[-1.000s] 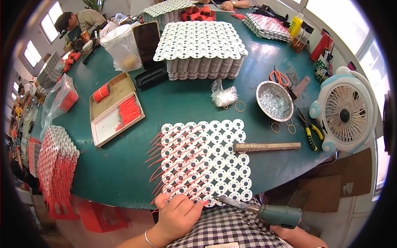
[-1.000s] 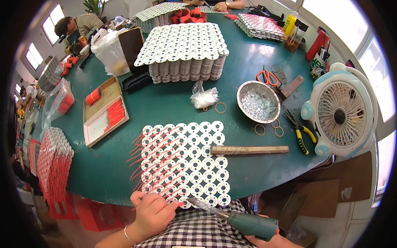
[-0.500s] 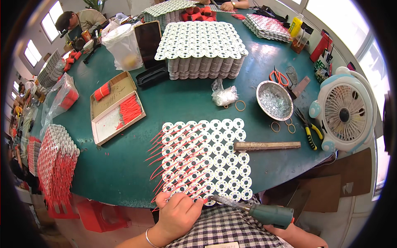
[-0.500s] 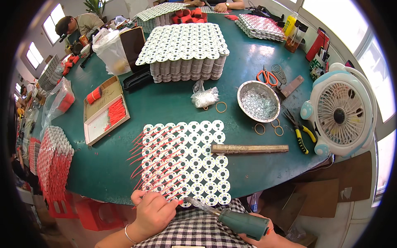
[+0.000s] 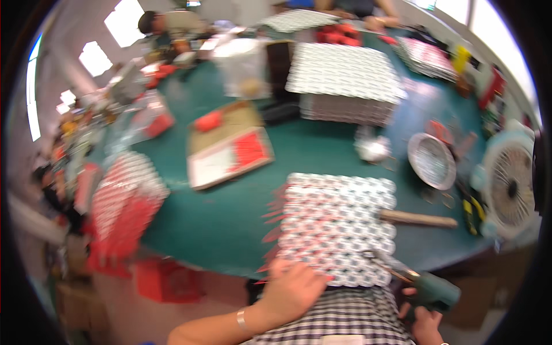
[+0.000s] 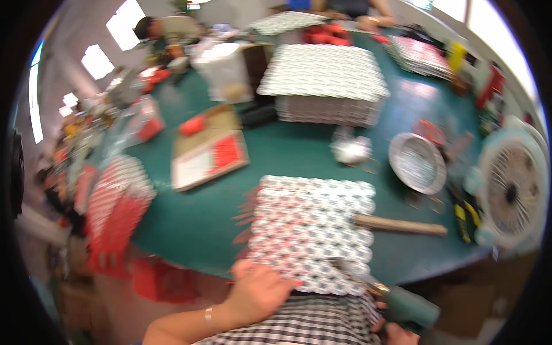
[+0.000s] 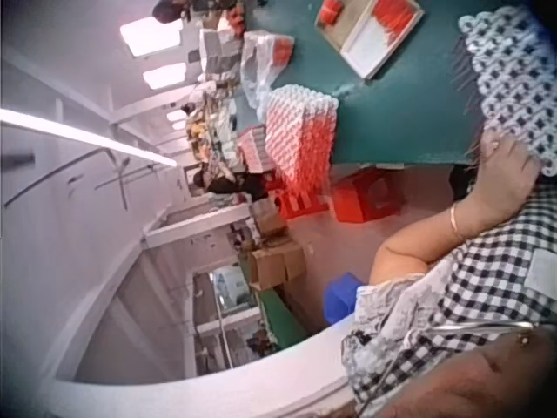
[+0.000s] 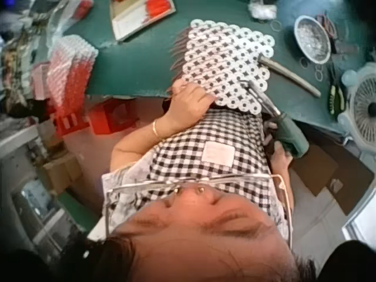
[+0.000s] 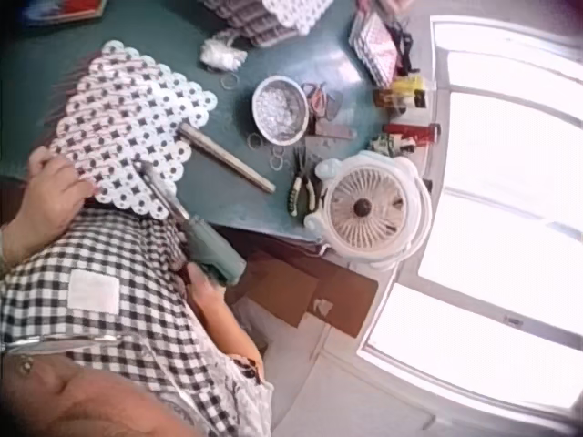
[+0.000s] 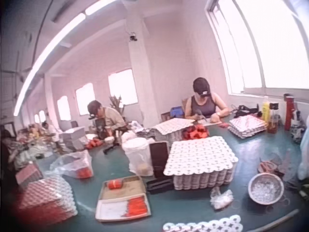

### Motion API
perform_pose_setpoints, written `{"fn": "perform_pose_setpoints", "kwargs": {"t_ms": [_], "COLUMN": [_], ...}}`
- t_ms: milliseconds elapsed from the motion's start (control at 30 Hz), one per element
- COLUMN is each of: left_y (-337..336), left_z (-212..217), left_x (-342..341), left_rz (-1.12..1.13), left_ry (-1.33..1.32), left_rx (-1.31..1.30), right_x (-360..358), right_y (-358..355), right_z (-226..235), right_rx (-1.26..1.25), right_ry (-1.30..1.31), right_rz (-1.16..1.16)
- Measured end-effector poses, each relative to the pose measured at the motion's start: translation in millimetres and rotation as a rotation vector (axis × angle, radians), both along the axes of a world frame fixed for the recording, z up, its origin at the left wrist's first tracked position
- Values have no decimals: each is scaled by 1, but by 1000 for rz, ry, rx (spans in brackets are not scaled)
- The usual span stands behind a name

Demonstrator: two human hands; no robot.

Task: The person solders red leads onto a wiring grid of circular electronic components on a circuit board using a soldering iron.

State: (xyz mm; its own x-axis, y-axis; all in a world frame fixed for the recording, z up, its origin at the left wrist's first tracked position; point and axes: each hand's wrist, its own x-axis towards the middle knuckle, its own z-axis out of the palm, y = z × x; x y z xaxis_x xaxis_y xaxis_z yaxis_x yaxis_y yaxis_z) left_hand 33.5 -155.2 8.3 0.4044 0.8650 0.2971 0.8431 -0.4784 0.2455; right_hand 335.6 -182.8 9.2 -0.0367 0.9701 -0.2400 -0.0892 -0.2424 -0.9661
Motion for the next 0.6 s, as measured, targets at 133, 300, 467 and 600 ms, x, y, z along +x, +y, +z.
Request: {"fn": "perform_pose_setpoints", "kwargs": {"t_ms": [133, 300, 467, 600], "left_y": [-7, -9, 13, 18], "left_z": [8, 35, 19, 7], "left_x": [-19, -44, 18, 40], "left_rz": [26, 228, 50, -134], "left_ry": [9, -169, -1200, -1411], "left_rx": [12, 132, -712, -924], "right_x": [-2, 5, -57, -69], "right_y": [2, 27, 43, 48], "right_z": [-3, -22, 1, -9], "right_rx": [-179, 569, -17, 95], "right_ry": [250, -886, 143, 193], "right_rz": [-334, 36, -10, 90]}}
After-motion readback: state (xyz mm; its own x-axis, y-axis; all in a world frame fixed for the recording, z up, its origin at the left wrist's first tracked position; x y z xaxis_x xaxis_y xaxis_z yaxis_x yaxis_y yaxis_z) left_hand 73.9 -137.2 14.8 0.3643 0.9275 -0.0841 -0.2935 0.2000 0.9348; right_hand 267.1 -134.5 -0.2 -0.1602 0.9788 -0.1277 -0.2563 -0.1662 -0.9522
